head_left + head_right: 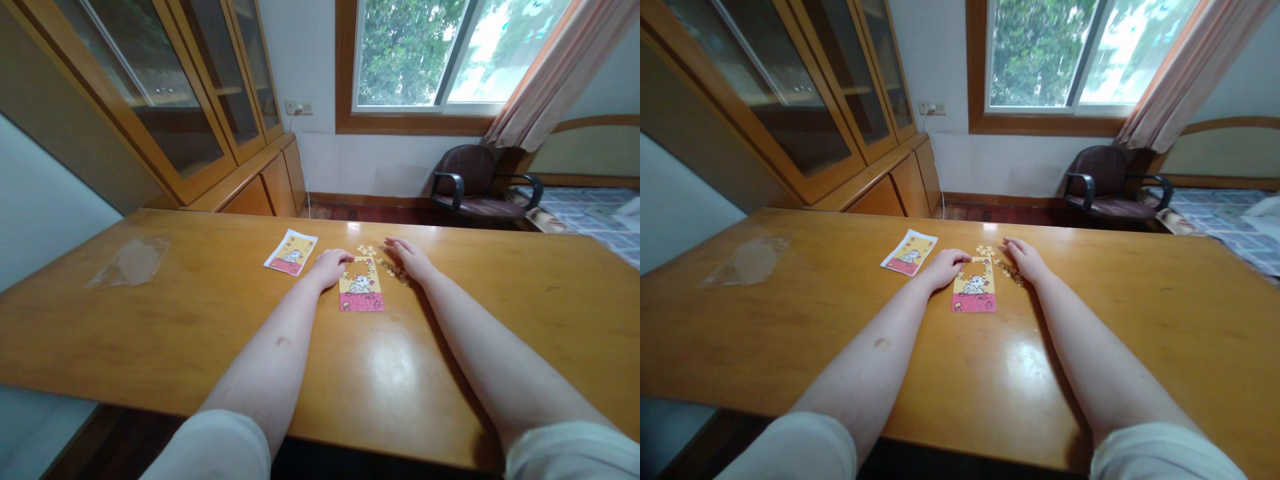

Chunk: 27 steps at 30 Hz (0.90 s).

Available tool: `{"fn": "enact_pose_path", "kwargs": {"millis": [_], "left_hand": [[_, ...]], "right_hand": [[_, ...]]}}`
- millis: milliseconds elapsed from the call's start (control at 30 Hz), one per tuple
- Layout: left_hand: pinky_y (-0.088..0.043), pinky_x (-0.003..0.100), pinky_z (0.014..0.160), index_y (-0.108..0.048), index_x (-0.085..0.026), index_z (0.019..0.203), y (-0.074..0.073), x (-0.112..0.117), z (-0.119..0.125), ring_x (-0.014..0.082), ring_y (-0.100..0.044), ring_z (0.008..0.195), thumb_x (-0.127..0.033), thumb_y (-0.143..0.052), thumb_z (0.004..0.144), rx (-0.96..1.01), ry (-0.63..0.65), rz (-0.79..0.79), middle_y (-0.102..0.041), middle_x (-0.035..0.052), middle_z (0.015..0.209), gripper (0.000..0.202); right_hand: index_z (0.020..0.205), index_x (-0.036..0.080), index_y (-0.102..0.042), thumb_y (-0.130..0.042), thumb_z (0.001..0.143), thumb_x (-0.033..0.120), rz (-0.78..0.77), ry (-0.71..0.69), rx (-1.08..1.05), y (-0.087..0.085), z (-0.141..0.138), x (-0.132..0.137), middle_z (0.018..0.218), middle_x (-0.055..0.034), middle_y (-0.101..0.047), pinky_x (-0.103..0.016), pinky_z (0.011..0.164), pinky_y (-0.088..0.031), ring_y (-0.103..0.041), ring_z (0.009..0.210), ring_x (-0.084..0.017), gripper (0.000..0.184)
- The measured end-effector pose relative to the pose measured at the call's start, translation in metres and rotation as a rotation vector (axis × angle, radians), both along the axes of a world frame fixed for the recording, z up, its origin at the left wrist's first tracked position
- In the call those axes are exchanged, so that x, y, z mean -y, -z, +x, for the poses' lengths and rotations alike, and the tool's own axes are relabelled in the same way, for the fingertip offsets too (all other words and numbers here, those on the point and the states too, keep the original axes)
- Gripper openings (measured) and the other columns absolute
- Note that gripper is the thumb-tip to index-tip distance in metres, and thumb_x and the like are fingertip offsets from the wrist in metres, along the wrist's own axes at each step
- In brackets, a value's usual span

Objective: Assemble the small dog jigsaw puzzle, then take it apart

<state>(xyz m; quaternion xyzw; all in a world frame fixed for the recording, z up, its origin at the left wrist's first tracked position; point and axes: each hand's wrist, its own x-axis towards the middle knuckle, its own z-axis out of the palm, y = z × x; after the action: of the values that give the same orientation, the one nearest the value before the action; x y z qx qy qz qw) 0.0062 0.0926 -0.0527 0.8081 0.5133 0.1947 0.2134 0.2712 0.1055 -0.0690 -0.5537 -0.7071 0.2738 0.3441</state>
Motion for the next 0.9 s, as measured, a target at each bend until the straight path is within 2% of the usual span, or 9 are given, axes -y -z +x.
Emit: {"fn": "enact_pose_path", "kwargs": {"millis": [67, 133, 333, 400, 567, 733, 900], "left_hand": [[-0.042, 0.034, 0.107, -0.072, -0.023, 0.111, -0.001, 0.000, 0.000, 0.0199, -0.057, 0.116, -0.011, -0.048, 0.084, 0.009, 0.007, -0.005, -0.070, 0.0021, 0.120, 0.038], [-0.042, 0.034, 0.107, -0.072, -0.023, 0.112, -0.002, 0.001, -0.001, 0.0203, -0.057, 0.116, -0.010, -0.049, 0.082, 0.012, 0.015, -0.001, -0.070, 0.0019, 0.119, 0.040], [-0.042, 0.035, 0.107, -0.071, -0.023, 0.114, -0.002, 0.002, -0.001, 0.0211, -0.058, 0.115, -0.008, -0.051, 0.077, -0.004, 0.042, -0.005, -0.070, 0.0018, 0.119, 0.045], [-0.042, 0.036, 0.107, -0.071, -0.024, 0.114, -0.002, 0.002, -0.001, 0.0214, -0.057, 0.116, -0.008, -0.051, 0.078, -0.005, 0.041, -0.003, -0.070, 0.0016, 0.120, 0.044], [-0.042, 0.037, 0.108, -0.071, -0.024, 0.114, -0.003, 0.003, -0.001, 0.0221, -0.056, 0.117, -0.010, -0.050, 0.080, -0.019, 0.031, 0.001, -0.069, 0.0017, 0.121, 0.042], [-0.041, 0.036, 0.108, -0.071, -0.022, 0.113, -0.005, 0.004, -0.001, 0.0218, -0.057, 0.117, -0.011, -0.049, 0.081, -0.018, 0.035, -0.002, -0.069, 0.0017, 0.121, 0.040], [-0.041, 0.037, 0.108, -0.071, -0.022, 0.113, -0.003, 0.002, -0.002, 0.0218, -0.058, 0.116, -0.010, -0.049, 0.081, -0.021, 0.040, -0.004, -0.069, 0.0022, 0.121, 0.040]], "right_hand": [[0.124, 0.022, -0.061, -0.030, 0.091, 0.064, -0.047, 0.120, -0.160, 0.002, 0.009, -0.003, 0.117, -0.0121, -0.069, -0.046, 0.103, -0.046, -0.062, 0.114, -0.026, 0.062], [0.114, 0.020, -0.065, -0.036, 0.087, 0.068, -0.096, 0.182, -0.239, 0.001, 0.017, -0.002, 0.104, -0.0134, -0.072, -0.046, 0.098, -0.050, -0.066, 0.106, -0.027, 0.063], [0.099, 0.019, -0.068, -0.052, 0.078, 0.062, -0.141, 0.246, -0.338, -0.001, 0.020, 0.027, 0.104, -0.0145, -0.072, -0.044, 0.084, -0.056, -0.069, 0.092, -0.027, 0.050], [0.096, 0.019, -0.068, -0.055, 0.077, 0.058, -0.120, 0.270, -0.312, 0.000, 0.014, 0.038, 0.099, -0.0126, -0.074, -0.045, 0.086, -0.054, -0.069, 0.089, -0.027, 0.046], [0.093, 0.017, -0.070, -0.049, 0.082, 0.049, -0.081, 0.399, -0.040, -0.006, 0.002, 0.046, 0.099, -0.0126, -0.073, -0.042, 0.091, -0.050, -0.067, 0.097, -0.029, 0.039], [0.094, 0.018, -0.071, -0.054, 0.081, 0.040, -0.119, 0.335, 0.158, -0.017, 0.012, 0.044, 0.091, -0.0111, -0.074, -0.040, 0.083, -0.052, -0.068, 0.087, -0.026, 0.031], [0.090, 0.016, -0.074, -0.062, 0.078, 0.035, -0.215, 0.177, 0.156, -0.021, 0.031, 0.046, 0.087, -0.0084, -0.075, -0.032, 0.077, -0.050, -0.067, 0.079, -0.021, 0.026]]}}
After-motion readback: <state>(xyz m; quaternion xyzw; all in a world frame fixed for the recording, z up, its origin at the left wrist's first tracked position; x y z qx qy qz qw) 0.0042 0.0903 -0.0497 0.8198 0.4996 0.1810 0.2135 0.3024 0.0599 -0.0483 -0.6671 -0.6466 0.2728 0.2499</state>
